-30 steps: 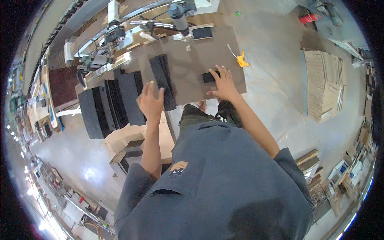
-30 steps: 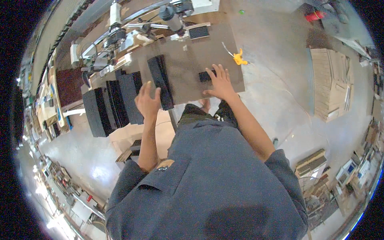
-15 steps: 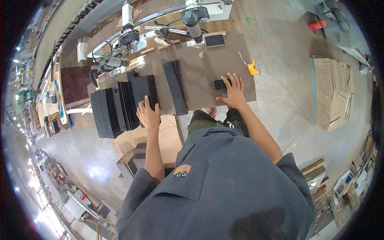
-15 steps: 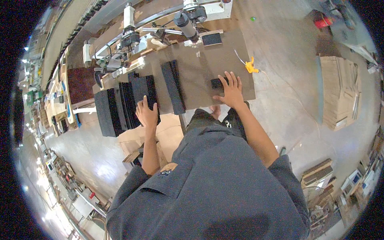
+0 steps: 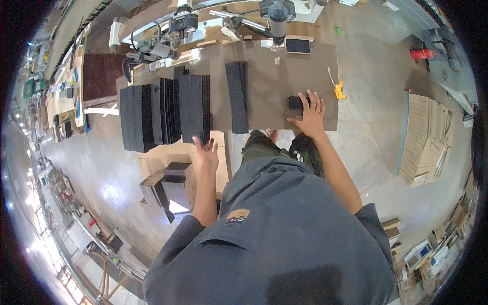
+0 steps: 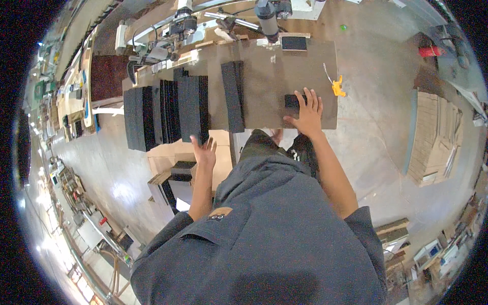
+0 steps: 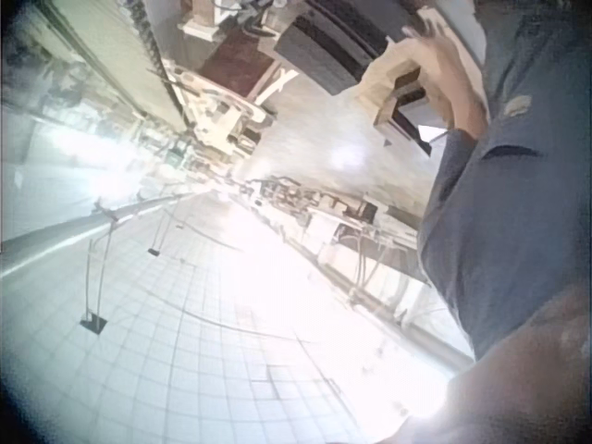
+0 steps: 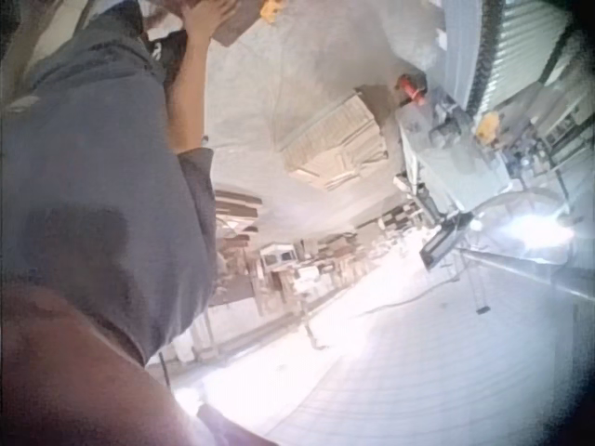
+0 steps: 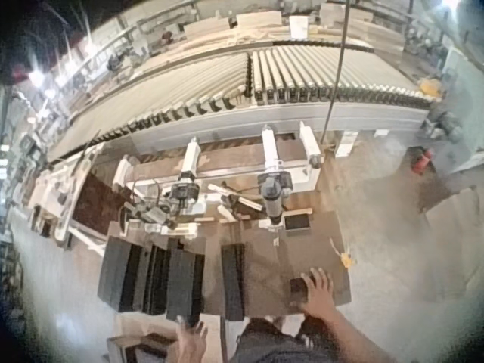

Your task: The person picks up several black rectangular blocks from a workspace and stacks them on a nearby surface.

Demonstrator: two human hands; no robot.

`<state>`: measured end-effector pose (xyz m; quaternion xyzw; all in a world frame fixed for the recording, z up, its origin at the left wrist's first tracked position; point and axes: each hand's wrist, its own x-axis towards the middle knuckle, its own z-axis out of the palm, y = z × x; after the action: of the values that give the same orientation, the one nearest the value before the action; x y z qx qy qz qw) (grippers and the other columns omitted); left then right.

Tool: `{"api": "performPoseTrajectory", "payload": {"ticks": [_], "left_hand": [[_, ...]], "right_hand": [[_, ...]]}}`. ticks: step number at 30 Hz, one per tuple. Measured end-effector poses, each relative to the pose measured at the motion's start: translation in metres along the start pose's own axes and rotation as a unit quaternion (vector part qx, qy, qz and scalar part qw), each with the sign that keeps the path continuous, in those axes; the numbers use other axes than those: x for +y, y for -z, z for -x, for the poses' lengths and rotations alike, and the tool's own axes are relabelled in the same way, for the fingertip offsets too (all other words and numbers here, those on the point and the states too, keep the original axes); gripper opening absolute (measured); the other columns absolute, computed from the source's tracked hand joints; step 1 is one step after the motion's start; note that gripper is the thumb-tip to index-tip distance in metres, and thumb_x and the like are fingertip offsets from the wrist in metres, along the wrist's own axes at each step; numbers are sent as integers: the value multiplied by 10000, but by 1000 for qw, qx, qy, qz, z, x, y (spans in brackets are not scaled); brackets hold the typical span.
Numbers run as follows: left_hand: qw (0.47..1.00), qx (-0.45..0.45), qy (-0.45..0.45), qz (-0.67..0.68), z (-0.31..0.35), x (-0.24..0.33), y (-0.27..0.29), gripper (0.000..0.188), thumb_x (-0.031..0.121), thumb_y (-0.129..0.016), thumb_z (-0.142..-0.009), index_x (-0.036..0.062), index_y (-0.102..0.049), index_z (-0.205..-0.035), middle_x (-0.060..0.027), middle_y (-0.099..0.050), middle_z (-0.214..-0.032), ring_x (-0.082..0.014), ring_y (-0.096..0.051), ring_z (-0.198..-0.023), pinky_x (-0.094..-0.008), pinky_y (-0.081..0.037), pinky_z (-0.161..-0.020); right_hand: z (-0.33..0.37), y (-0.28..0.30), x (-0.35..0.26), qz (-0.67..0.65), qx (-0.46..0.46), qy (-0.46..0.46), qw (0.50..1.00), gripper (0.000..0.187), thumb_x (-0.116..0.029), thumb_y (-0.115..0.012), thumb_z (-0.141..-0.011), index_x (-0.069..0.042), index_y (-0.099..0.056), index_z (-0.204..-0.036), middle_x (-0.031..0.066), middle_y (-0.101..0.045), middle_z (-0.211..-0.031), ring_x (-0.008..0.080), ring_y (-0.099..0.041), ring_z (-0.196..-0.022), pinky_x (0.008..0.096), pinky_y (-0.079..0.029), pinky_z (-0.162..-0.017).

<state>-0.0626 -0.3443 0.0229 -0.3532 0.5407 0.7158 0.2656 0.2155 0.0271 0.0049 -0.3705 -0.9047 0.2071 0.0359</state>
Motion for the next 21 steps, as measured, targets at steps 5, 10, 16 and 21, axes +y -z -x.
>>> {"api": "performPoseTrajectory", "payload": {"ticks": [5, 10, 16, 21], "left_hand": [[998, -26, 3, 50, -22, -30, 6, 595, 560, -883, -1036, 22, -730, -1237, -109, -723, -1131, -260, -708, -1067, -378, -597, -1011], [998, -62, 0, 26, -15, -53, -21, 519, 517, -881, -1055, 57, -745, -1253, -57, -767, -1055, -208, -713, -941, -366, -586, -923], [868, 172, -236, -402, 11, -39, 3, 848, 540, -862, -1046, -47, -557, -1577, -217, -611, -1494, -373, -585, -1406, -515, -458, -1227], [486, -2, -531, -694, 62, 32, -116, 815, 392, -817, -1060, 27, -495, -1714, -264, -593, -1594, -476, -570, -1467, -597, -446, -1240]], "right_hand": [[-6, 4, -2, 17, -9, 19, 1000, 1205, -882, -790, -855, -247, -406, -1803, 136, -302, -1887, 401, -181, -1782, 661, -101, -1432], [-5, 1, 0, 7, -1, 14, 1000, 1211, -894, -783, -855, -243, -403, -1802, 140, -300, -1883, 418, -180, -1778, 664, -95, -1432], [-8, -4, -9, -9, 0, 30, 1000, 1202, -844, -841, -828, -252, -424, -1788, 126, -319, -1877, 394, -182, -1782, 657, -101, -1435], [3, -3, -2, -13, 24, -3, 1000, 1195, -828, -857, -814, -259, -438, -1777, 113, -330, -1873, 391, -195, -1778, 665, -125, -1431]]}}
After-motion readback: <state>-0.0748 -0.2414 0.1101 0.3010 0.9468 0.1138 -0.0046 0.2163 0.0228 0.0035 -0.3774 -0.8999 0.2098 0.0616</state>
